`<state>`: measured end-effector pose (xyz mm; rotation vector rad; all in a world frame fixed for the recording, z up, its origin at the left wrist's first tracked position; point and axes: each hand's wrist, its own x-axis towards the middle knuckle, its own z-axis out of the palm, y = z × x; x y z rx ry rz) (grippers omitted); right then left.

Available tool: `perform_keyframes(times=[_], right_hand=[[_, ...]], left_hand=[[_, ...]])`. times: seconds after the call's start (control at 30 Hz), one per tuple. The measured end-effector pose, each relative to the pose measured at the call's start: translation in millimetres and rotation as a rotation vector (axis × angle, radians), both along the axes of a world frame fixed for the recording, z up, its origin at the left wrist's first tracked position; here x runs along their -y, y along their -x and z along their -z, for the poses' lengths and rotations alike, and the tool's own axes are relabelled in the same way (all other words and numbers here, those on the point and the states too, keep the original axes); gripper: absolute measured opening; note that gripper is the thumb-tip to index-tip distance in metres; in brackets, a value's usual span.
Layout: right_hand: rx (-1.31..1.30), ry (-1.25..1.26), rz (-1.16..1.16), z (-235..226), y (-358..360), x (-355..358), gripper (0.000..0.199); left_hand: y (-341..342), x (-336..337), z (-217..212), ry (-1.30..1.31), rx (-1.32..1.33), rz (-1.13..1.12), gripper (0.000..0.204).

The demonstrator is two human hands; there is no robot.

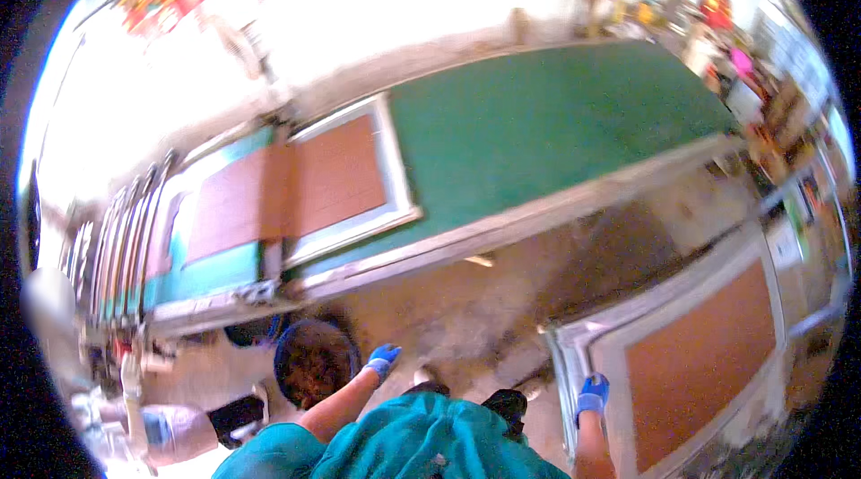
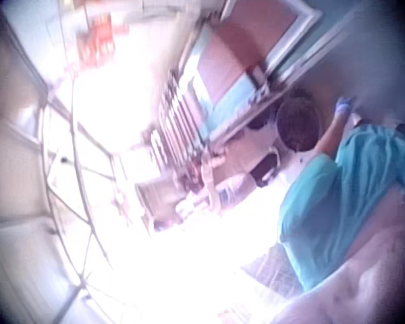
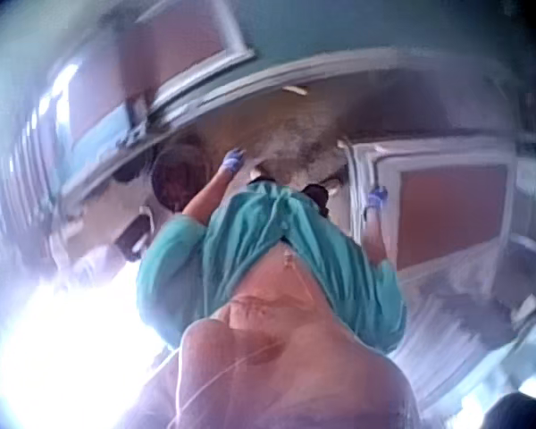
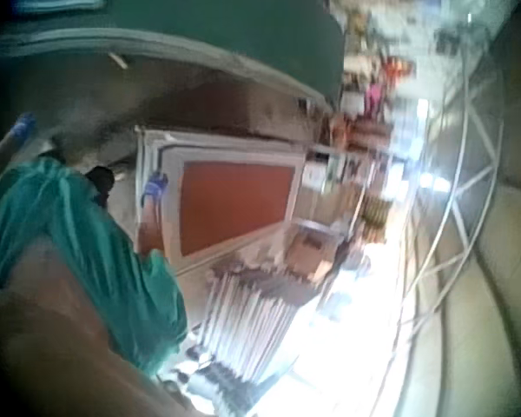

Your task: The person repeatedly picks up rectangular frames and places them onto a conveyor belt. They then pick up small brown rectangular pieces and arrange them inside the frames. The person continues this cycle of placing frames and arranging pieces throughout the video.

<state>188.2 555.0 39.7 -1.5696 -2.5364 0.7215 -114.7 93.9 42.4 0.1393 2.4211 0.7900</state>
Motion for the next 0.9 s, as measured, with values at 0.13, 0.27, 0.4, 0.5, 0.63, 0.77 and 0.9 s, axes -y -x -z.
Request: perform_keyframes(times=[0.13, 0.27, 0.4, 0.5, 0.63, 0.77, 0.9], right_hand=[[-0.136, -0.143, -0.391, -31, 108, 101, 0.016], [-0.124, -0.077, -0.672, -32, 173, 159, 0.018], [0.238, 0.01, -0.755, -16, 236, 177, 0.022], [0.332, -0.039, -0.8, -9, 297, 205, 0.025], [0.371, 0.042, -0.971, -1, 409, 268, 0.025], [0.19, 0.165, -1.236, 12, 499, 345, 0.026], [0.346, 0.612, -1.154, 24, 563, 422, 0.029]], left_hand=[[-64, 163, 29, 0.108, 0.122, -0.544, 0.035], [-162, 284, 120, 0.202, 0.261, -0.745, 0.023], [-258, 301, 138, -0.01, 0.405, -1.022, 0.025], [-275, 270, 105, -0.384, 0.613, -1.735, 0.028], [-247, 260, 68, -0.471, 0.536, -1.847, 0.028], [-197, 251, 53, -0.499, 0.491, -1.966, 0.025], [-140, 276, 11, -0.654, 0.351, -2.142, 0.025]])
